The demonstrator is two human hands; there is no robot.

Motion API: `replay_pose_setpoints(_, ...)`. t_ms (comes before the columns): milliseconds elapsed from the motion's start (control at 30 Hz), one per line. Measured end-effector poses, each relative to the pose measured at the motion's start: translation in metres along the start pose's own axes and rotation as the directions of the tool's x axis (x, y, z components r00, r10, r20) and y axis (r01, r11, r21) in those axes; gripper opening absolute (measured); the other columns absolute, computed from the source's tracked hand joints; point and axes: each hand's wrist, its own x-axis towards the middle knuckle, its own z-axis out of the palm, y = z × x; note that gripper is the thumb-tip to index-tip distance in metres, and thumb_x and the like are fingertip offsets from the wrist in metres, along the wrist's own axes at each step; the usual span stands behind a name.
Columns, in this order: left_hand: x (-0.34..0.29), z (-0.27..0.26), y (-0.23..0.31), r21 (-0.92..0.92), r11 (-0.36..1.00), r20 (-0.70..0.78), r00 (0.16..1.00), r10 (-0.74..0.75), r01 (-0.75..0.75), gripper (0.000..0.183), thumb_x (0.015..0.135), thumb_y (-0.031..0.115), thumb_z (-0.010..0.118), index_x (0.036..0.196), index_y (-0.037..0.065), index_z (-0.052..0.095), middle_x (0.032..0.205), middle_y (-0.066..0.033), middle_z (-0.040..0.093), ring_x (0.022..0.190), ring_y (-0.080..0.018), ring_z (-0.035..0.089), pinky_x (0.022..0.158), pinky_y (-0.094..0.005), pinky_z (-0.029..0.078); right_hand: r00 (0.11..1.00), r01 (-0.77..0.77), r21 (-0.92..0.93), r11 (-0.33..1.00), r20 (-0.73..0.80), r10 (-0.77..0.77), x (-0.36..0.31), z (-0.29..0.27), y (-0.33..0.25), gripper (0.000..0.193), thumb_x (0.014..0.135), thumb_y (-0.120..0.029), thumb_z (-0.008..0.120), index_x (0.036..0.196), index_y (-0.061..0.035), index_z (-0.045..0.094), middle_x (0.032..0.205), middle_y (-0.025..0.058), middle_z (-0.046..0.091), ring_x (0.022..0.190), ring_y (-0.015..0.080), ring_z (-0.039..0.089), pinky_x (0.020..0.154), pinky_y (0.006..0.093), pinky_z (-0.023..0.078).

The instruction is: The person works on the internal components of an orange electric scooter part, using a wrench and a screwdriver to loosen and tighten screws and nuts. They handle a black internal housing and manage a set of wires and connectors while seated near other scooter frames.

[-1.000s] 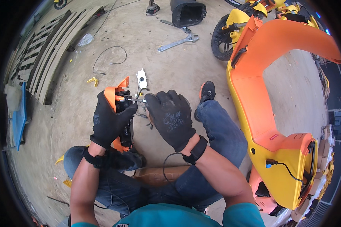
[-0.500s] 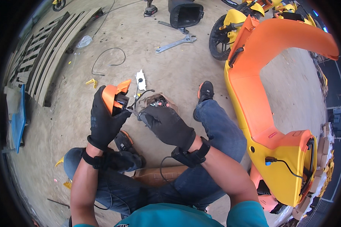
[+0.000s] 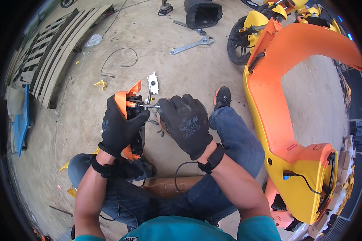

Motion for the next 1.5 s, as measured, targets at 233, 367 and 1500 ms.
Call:
replay_pose_setpoints(233,0.002,0.001,0.009,-0.061,0.997,-0.043,0.999,0.034,-0.037,0.056,0.069,0.024,0.086,0.111,0.003,0.054,0.098,-0.0159,0.057,0.091,-0.0348,0.059,0.079,-0.0426,0.048,0.997,-0.061,0.032,0.998,0.038,0.060,-0.004,-0.007,-0.008,0.026,0.079,-0.018,0.068,0.105,-0.0136,0.067,0.094,0.0047,0.065,0.077,0.0246,0.064,0.062,0.0393,0.052)
replay_pose_setpoints(367,0.001,0.001,0.002,-0.004,0.992,-0.056,0.991,0.123,-0.123,0.059,0.068,0.024,0.087,0.112,0.002,0.053,0.099,-0.0165,0.056,0.092,-0.0357,0.059,0.080,-0.0433,0.048,0.981,-0.168,0.262,0.950,0.138,0.135,-0.014,-0.003,-0.005,0.020,0.086,-0.017,0.066,0.105,-0.0109,0.066,0.094,0.0088,0.068,0.073,0.0289,0.065,0.061,0.0397,0.052)
replay_pose_setpoints(1500,0.000,-0.008,-0.009,0.129,0.980,-0.055,0.985,0.161,-0.153,0.071,0.067,0.019,0.087,0.125,0.002,0.051,0.110,-0.0172,0.060,0.100,-0.0351,0.061,0.086,-0.0404,0.049,0.979,-0.194,0.346,0.918,0.135,0.156,-0.013,0.008,-0.014,0.018,0.088,-0.014,0.064,0.105,-0.0103,0.067,0.088,0.0086,0.067,0.080,0.0278,0.068,0.062,0.0408,0.052)
